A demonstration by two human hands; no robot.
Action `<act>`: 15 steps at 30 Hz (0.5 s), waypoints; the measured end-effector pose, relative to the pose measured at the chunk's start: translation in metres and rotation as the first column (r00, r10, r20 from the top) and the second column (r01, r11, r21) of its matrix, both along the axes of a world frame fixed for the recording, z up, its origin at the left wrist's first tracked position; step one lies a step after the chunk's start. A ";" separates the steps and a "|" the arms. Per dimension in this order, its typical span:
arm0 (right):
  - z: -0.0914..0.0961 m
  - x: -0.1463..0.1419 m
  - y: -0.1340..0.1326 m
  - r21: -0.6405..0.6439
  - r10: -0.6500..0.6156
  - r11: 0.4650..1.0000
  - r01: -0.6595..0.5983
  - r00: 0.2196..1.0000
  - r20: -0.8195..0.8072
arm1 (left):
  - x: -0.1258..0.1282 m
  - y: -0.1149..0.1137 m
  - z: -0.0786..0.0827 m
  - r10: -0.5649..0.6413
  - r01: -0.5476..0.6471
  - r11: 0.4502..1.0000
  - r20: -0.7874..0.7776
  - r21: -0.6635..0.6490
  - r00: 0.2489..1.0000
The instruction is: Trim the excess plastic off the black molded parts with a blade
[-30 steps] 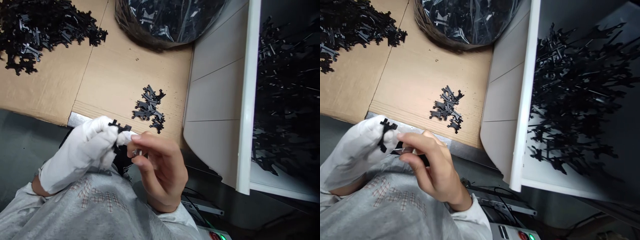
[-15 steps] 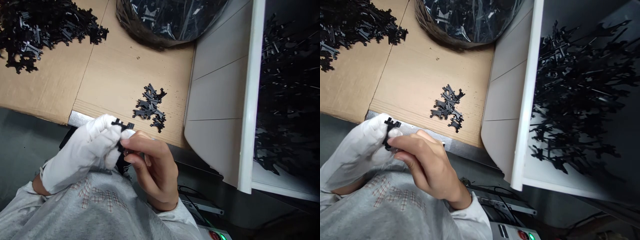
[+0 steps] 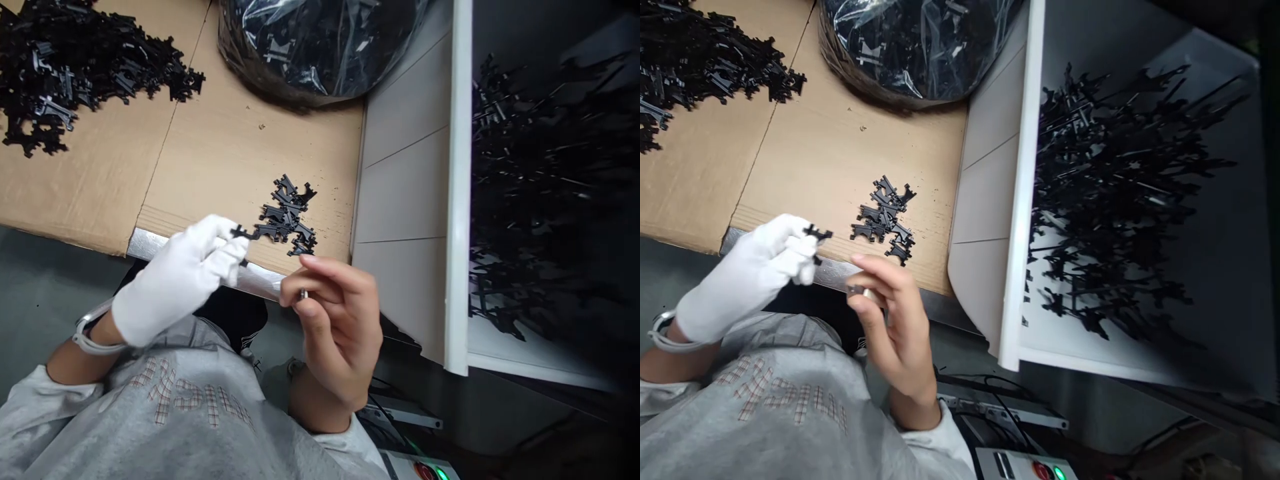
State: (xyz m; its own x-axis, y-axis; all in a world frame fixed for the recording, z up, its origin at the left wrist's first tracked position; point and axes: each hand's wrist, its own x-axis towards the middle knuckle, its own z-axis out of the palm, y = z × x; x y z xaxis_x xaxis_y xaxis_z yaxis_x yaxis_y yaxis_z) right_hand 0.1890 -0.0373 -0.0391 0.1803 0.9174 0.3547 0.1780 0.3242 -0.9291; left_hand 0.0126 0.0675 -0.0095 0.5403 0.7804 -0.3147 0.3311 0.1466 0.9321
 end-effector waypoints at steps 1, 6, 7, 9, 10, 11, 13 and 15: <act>0.000 0.004 -0.002 -0.003 -0.043 0.999 0.043 0.999 0.015 | 0.006 0.006 -0.002 -0.075 0.089 0.991 -0.131 0.102 0.989; 0.006 0.013 -0.007 0.015 -0.155 0.988 0.155 0.986 0.061 | 0.048 0.026 -0.007 -0.230 0.572 0.772 -0.717 0.277 0.658; 0.007 0.015 -0.009 0.003 -0.158 0.987 0.158 0.985 0.071 | 0.057 0.028 -0.007 -0.225 0.596 0.752 -0.740 0.282 0.634; 0.007 0.020 -0.012 -0.040 -0.175 0.983 0.178 0.981 0.087 | 0.071 0.029 -0.007 -0.204 0.592 0.746 -0.742 0.304 0.638; 0.007 0.024 -0.014 -0.060 -0.186 0.980 0.192 0.978 0.092 | 0.075 0.030 -0.006 -0.187 0.576 0.753 -0.736 0.318 0.651; 0.005 0.030 -0.016 -0.065 -0.189 0.979 0.195 0.977 0.095 | 0.079 0.031 -0.006 -0.165 0.557 0.760 -0.730 0.335 0.664; 0.001 0.043 -0.018 -0.126 -0.159 0.977 0.172 0.981 0.108 | 0.078 0.034 -0.004 -0.133 0.528 0.773 -0.723 0.352 0.678; -0.002 0.055 -0.019 -0.224 -0.123 0.963 0.152 0.982 0.141 | 0.065 0.036 -0.002 -0.138 0.527 0.775 -0.720 0.349 0.680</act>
